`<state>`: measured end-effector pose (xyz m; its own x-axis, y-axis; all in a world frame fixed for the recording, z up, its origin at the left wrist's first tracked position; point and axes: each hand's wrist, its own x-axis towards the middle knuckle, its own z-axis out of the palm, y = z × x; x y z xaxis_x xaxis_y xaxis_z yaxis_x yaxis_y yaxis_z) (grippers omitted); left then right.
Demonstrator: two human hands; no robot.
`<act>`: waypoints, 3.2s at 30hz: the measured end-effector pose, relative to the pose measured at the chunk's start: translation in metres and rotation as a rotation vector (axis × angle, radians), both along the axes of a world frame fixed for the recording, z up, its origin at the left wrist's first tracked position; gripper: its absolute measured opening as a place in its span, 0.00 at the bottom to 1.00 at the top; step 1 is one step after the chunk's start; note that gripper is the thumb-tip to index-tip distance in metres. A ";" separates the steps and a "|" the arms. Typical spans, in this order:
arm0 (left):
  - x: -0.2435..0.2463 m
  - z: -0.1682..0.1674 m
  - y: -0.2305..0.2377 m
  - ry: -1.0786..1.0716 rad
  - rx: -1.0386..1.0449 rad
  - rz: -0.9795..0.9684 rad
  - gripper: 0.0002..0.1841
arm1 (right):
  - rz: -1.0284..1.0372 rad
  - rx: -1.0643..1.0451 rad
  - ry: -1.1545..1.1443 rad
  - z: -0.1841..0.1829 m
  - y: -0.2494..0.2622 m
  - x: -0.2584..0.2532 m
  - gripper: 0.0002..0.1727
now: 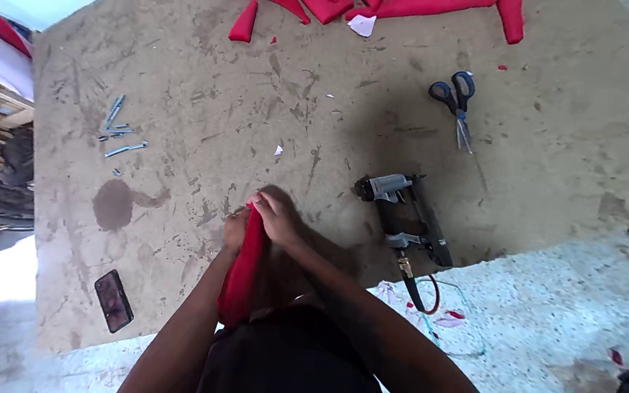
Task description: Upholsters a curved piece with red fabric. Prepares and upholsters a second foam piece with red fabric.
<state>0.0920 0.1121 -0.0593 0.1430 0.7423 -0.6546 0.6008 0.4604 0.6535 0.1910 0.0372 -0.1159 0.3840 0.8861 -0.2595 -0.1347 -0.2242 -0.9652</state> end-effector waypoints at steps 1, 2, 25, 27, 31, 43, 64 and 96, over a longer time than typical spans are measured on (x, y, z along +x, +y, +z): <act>-0.001 0.006 0.001 -0.004 -0.002 0.040 0.19 | -0.016 -0.008 -0.008 0.000 0.006 -0.009 0.26; -0.003 0.011 0.003 0.008 0.013 0.079 0.21 | -0.059 -0.005 0.005 -0.003 0.012 -0.019 0.27; -0.069 -0.019 0.033 -0.176 0.017 0.217 0.25 | -0.047 0.081 0.104 -0.029 0.029 -0.087 0.31; -0.067 -0.036 0.030 -0.177 0.026 0.187 0.24 | -0.095 0.201 -0.013 -0.048 0.034 -0.082 0.25; -0.057 -0.057 0.018 -0.081 0.058 0.123 0.23 | -0.124 0.281 0.043 -0.042 0.020 -0.076 0.30; -0.043 -0.063 0.019 0.030 0.172 0.013 0.25 | 0.062 0.311 -0.089 0.033 0.042 -0.061 0.50; -0.012 -0.082 -0.017 0.576 0.561 -0.466 0.31 | -0.133 -0.686 -0.766 0.046 -0.117 0.158 0.44; -0.029 -0.066 -0.004 0.292 0.408 -0.313 0.30 | 1.048 -0.515 -1.041 0.124 0.012 0.079 0.16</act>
<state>0.0628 0.1082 -0.1253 0.2522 0.8939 -0.3705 0.8494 -0.0211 0.5273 0.2702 0.0489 0.0086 -0.1272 0.7657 -0.6304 0.9398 -0.1103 -0.3236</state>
